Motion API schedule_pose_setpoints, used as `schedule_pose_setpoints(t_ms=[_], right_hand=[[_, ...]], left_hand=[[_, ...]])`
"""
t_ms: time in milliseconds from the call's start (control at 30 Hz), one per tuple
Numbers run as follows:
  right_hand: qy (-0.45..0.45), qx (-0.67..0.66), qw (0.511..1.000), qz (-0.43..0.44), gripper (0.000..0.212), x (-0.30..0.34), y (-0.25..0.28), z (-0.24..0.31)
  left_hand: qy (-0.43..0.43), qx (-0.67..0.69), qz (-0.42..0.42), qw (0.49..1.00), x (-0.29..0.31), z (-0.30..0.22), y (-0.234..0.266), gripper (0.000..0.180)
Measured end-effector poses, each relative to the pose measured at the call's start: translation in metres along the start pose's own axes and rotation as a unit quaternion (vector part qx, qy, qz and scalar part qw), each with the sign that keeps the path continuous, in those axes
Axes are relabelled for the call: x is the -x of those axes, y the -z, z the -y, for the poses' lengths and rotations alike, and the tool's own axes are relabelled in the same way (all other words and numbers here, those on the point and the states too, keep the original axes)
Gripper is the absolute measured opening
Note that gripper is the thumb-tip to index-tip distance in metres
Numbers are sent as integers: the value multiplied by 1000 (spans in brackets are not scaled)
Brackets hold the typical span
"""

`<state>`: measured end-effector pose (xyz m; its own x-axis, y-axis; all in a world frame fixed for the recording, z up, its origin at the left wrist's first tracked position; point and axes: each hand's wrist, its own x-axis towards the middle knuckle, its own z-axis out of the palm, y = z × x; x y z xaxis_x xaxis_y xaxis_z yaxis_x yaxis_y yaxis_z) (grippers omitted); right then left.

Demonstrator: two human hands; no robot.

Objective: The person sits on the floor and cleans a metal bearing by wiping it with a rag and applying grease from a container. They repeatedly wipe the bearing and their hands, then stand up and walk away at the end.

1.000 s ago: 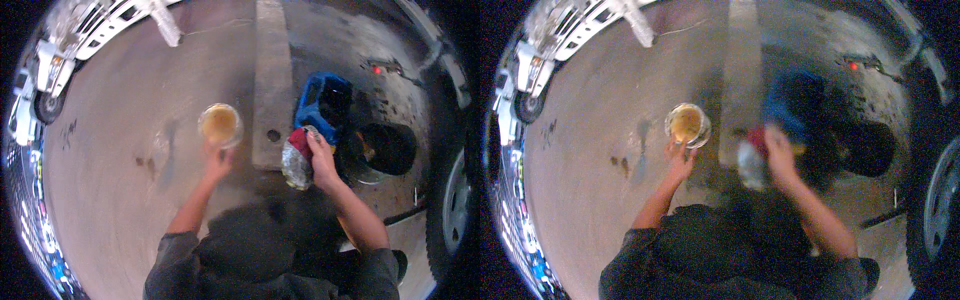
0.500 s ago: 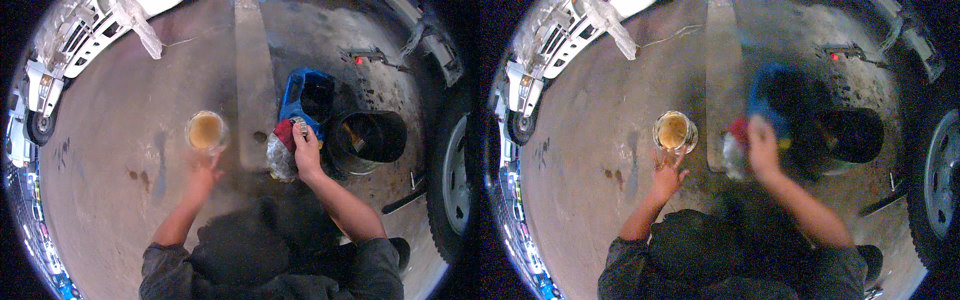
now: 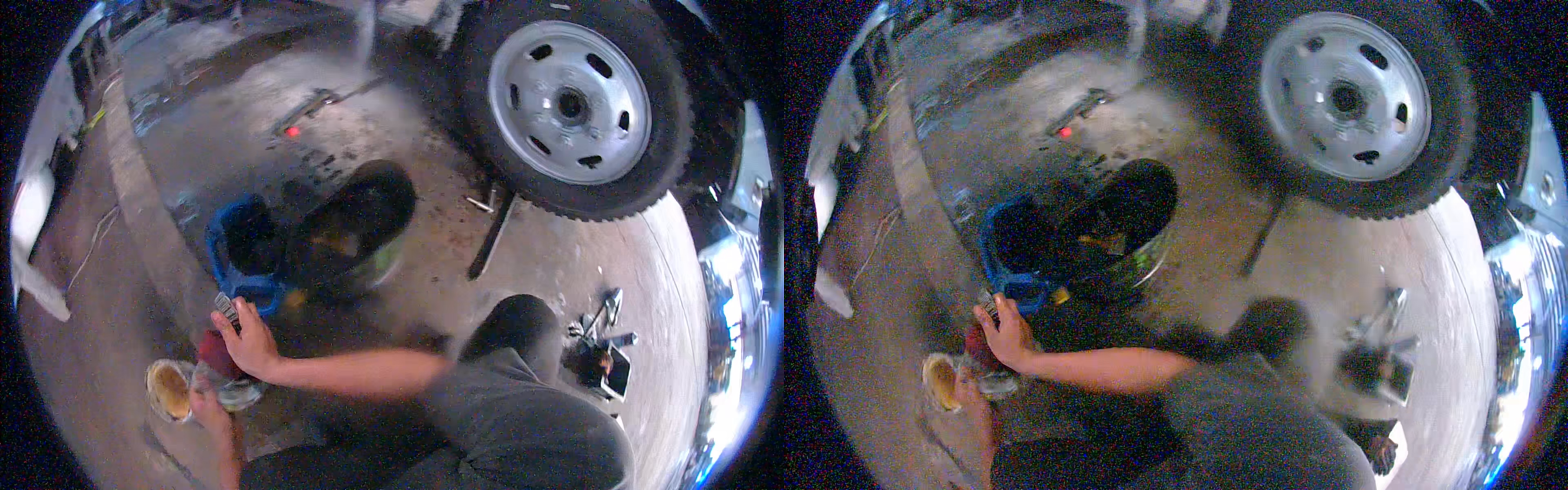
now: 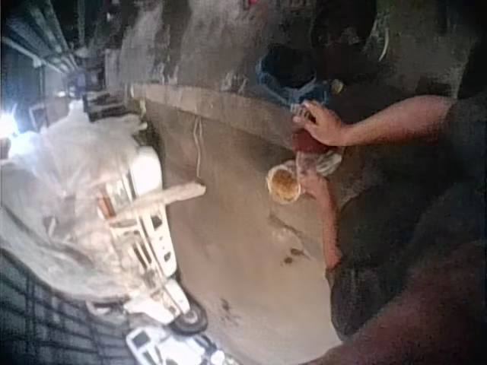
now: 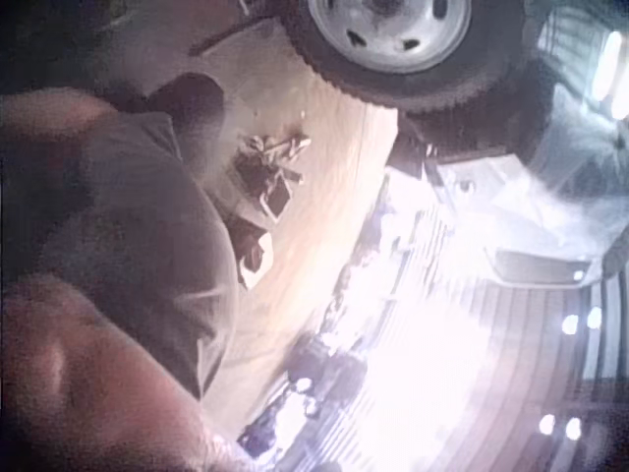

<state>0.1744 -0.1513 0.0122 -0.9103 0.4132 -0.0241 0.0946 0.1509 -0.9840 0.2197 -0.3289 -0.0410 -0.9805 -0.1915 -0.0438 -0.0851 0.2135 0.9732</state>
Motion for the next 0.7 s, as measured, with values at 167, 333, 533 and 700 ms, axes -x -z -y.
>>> schedule_pose_setpoints(t_ms=[167,333,533,700], right_hand=[[5,-27,999,-24,39,-6,-2,-33],[25,50,998,-6,37,-6,6,-34],[-29,12,999,44,45,-23,15,-42],[-271,-344,891,124,56,-38,34,-33]], left_hand=[[-53,-49,-50,996,11,17,-6,41],[53,36,37,997,-4,-21,5,45],[-86,-321,-46,942,-72,-1,24,47],[-339,-416,-53,842,-144,17,-3,28]])
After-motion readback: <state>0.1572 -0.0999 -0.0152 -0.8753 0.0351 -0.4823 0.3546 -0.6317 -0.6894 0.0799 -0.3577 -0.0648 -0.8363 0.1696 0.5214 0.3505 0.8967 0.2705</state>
